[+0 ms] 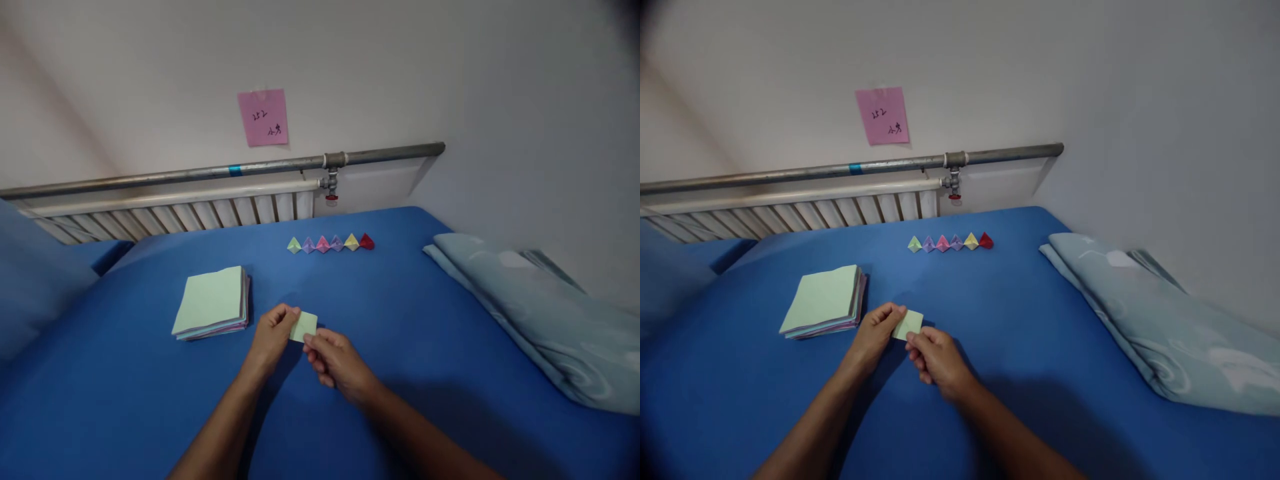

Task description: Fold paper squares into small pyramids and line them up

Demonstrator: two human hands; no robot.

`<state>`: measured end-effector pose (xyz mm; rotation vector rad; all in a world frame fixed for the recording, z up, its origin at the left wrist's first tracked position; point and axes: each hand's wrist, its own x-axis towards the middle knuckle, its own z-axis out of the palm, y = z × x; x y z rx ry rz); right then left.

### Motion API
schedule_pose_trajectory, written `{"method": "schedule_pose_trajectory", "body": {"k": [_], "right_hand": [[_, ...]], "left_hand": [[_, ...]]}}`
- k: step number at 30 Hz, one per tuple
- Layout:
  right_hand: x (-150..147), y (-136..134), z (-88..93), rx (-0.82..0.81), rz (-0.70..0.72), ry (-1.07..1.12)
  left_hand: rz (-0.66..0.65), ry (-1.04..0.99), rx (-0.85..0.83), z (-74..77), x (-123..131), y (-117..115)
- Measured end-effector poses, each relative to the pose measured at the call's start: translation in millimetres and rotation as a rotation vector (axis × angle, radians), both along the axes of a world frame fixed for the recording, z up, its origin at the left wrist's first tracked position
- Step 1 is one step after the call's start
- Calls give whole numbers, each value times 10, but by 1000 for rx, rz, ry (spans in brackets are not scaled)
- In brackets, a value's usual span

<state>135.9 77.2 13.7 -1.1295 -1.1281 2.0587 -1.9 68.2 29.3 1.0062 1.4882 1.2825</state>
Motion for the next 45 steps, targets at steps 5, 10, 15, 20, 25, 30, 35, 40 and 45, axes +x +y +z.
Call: {"method": "schedule_pose_trajectory", "body": {"k": [5, 10, 15, 20, 25, 30, 35, 40, 45], "right_hand": [[13, 38, -26, 20, 6, 13], [31, 46, -21, 48, -14, 18], [73, 81, 8, 28, -19, 31], [153, 170, 53, 108, -105, -23], [217, 220, 91, 193, -2, -141], [250, 223, 63, 352, 142, -266], [261, 155, 43, 575, 292, -484], [260, 110, 121, 816, 414, -693], [300, 99, 168, 979, 487, -751]], "left_hand": [[-18, -59, -35, -6, 0, 1], [-37, -128, -74, -9, 16, -1], [-98, -117, -104, -10, 22, -14], [-180, -58, -142, 3, 37, -18], [-287, -9, -200, 11, 11, -7], [-368, 204, -204, -25, -18, -4], [-384, 496, -151, -45, -33, 0], [-350, 669, -2, 16, -53, -100], [-466, 774, 284, -103, -110, -311]]}}
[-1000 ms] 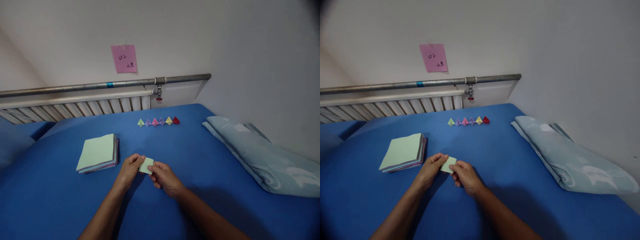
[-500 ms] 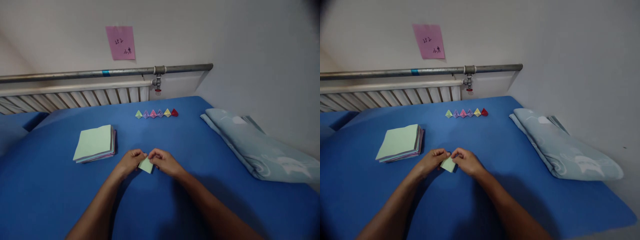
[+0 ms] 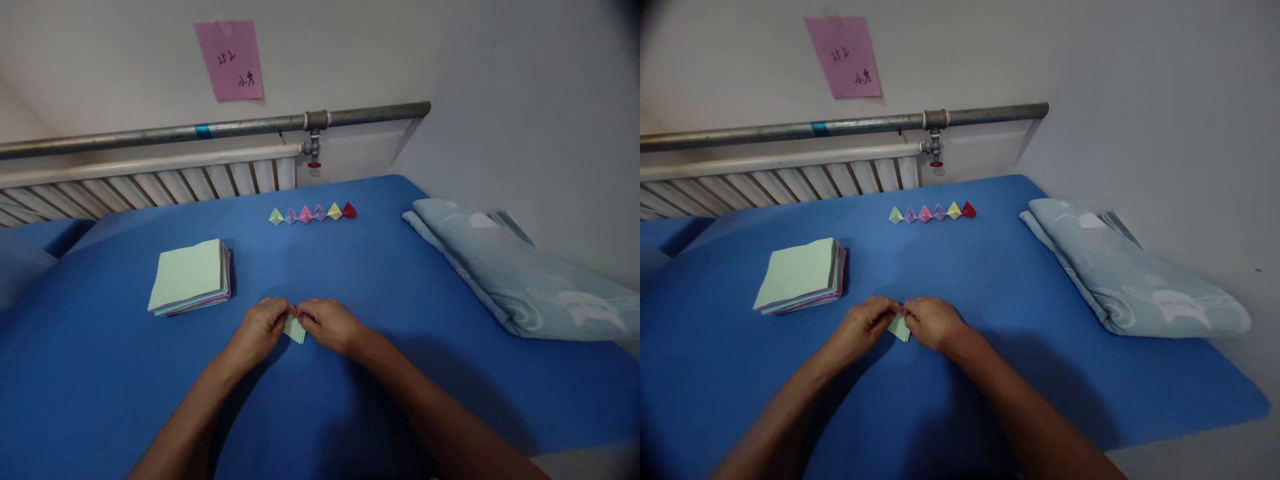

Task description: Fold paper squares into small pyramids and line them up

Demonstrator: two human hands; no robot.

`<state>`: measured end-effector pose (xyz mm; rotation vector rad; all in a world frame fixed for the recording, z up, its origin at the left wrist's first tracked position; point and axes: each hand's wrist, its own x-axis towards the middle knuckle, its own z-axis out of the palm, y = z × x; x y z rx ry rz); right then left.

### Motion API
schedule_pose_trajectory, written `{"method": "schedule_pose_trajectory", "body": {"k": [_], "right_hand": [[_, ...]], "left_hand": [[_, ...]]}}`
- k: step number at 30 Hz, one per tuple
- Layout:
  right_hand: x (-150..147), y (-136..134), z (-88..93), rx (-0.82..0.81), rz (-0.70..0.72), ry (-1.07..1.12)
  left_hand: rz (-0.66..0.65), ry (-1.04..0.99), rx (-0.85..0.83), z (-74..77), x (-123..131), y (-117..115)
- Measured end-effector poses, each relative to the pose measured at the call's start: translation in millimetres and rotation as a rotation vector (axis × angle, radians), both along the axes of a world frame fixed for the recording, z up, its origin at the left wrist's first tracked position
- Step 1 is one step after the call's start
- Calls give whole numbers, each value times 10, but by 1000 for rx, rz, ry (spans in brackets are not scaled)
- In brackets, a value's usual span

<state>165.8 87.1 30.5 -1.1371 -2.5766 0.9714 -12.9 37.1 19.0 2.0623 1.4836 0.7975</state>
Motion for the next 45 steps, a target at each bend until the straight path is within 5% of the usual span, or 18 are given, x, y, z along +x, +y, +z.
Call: {"method": "schedule_pose_trajectory", "body": {"k": [6, 20, 35, 45], "right_hand": [[116, -61, 24, 133, 76, -83], [215, -6, 84, 108, 252, -97], [220, -2, 50, 133, 222, -94], [213, -8, 0, 168, 240, -127]], "left_hand": [[-114, 33, 119, -139, -37, -80], [-216, 279, 38, 22, -126, -154], [-192, 256, 175, -59, -125, -156], [-152, 278, 92, -1, -93, -190]]}}
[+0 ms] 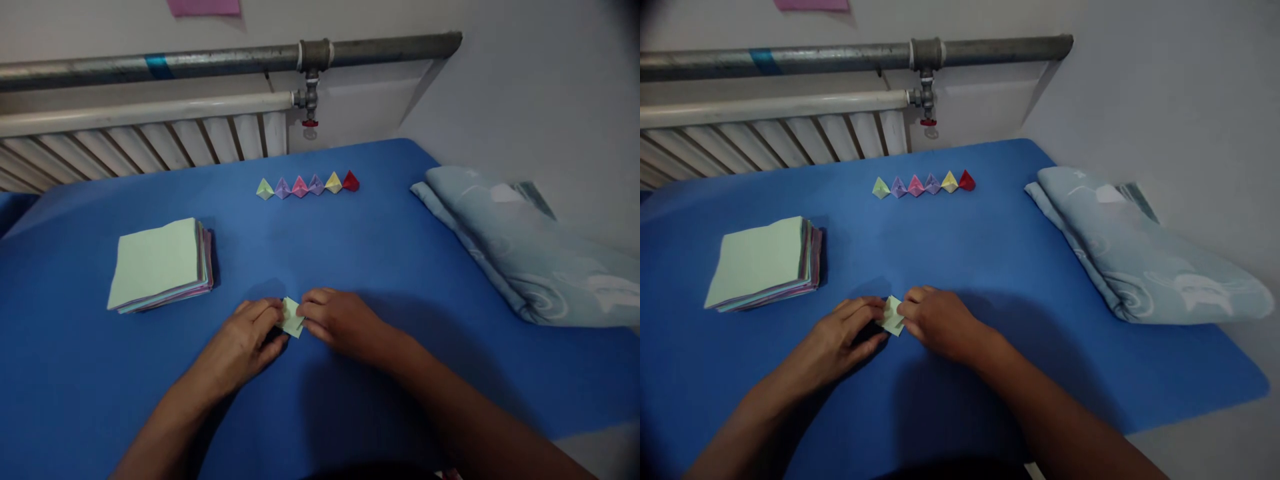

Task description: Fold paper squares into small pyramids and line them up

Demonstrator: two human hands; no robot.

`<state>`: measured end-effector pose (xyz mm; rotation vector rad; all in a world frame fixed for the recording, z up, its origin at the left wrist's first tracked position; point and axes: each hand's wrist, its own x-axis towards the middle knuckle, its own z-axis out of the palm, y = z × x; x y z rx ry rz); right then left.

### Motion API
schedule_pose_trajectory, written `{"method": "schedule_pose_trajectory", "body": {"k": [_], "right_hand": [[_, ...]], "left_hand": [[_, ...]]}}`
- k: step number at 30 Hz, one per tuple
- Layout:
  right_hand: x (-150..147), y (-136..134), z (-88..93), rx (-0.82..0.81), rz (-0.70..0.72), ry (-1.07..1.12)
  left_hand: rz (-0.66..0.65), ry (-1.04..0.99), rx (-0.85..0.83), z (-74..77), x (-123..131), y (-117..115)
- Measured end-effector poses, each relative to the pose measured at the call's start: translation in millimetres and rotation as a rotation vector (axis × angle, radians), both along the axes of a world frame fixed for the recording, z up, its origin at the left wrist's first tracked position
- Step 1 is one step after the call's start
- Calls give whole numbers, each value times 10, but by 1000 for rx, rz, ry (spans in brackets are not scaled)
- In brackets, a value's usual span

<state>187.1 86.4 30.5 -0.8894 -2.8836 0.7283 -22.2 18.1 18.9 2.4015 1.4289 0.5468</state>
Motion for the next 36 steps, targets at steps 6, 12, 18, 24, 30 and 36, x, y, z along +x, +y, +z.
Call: {"method": "schedule_pose_trajectory", "body": {"k": [6, 12, 18, 24, 30, 36], "right_hand": [[-23, -14, -33, 16, -37, -15], [-56, -20, -28, -29, -150, -6], [-81, -29, -32, -54, -216, 36], [-108, -50, -17, -56, -256, 36], [-129, -76, -63, 5, -287, 73], [-174, -109, -130, 133, -297, 130]], "left_hand": [[49, -12, 18, -40, 44, -2], [82, -50, 60, -92, 77, 15], [186, -61, 17, -112, 84, 26], [279, -60, -3, -115, 107, 24], [326, -38, 3, -142, 110, 44], [337, 23, -5, -129, 131, 51]]}}
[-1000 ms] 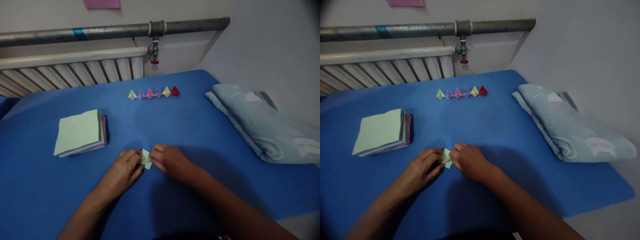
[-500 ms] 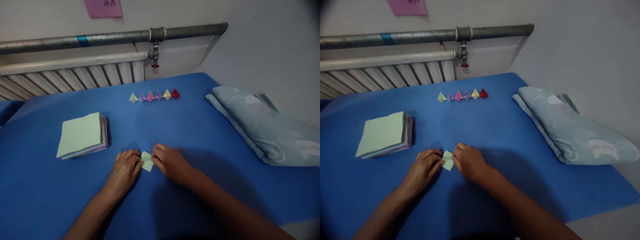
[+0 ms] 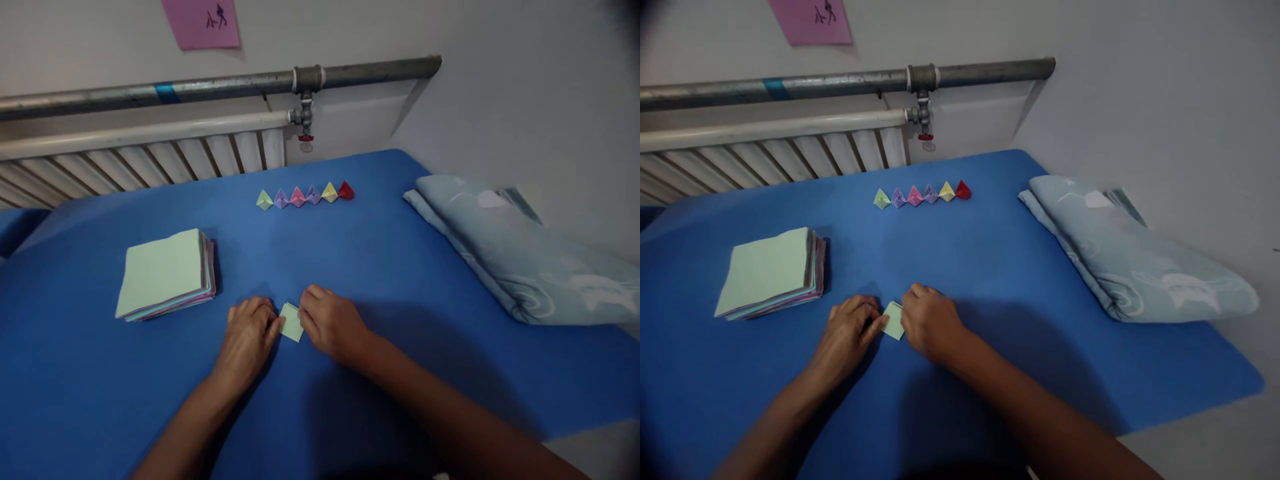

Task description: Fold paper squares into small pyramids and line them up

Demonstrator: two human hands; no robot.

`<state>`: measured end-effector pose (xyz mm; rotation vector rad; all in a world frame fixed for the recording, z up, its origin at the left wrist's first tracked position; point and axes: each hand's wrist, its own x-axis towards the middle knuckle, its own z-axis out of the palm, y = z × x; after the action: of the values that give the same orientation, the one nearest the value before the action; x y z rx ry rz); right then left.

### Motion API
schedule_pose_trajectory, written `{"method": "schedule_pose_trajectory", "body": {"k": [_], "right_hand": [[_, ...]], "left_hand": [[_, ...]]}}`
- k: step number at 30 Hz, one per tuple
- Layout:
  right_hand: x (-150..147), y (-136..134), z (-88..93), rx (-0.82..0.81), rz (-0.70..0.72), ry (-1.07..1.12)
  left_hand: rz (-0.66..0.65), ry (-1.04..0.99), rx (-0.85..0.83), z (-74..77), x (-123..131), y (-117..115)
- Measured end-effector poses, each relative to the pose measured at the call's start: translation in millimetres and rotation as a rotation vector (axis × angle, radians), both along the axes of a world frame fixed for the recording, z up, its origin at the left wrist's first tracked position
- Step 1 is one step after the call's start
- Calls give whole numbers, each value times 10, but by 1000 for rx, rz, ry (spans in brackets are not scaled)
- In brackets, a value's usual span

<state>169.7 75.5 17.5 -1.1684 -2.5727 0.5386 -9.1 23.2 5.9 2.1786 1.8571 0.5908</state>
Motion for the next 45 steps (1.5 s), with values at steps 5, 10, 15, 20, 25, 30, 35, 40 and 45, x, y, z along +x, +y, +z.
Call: {"method": "schedule_pose_trajectory", "body": {"k": [5, 10, 15, 20, 25, 30, 35, 40, 45], "right_hand": [[-44, -15, -4, 34, -51, -9], [-73, -6, 39, -22, -108, -70], [-48, 23, 75, -109, -118, -55], [-21, 62, 116, -204, -121, -37], [-22, 86, 118, -214, -106, -46], [-18, 97, 83, -209, -96, -41], [31, 139, 77, -236, -81, -6], [80, 194, 114, -297, -84, -6], [79, 216, 116, -309, -84, 4]], "left_hand": [[24, 16, 23, 6, 11, 10], [36, 43, -20, 15, 7, 25], [37, 33, -73, 27, -22, 20], [18, 20, -9, 36, -33, -5], [-77, 193, 186, 71, 115, -111], [-57, 269, 162, 108, 307, -261], [-21, 291, 136, 107, 365, -325], [16, 298, 128, 84, 377, -361], [33, 259, 141, 57, 383, -394]]}}
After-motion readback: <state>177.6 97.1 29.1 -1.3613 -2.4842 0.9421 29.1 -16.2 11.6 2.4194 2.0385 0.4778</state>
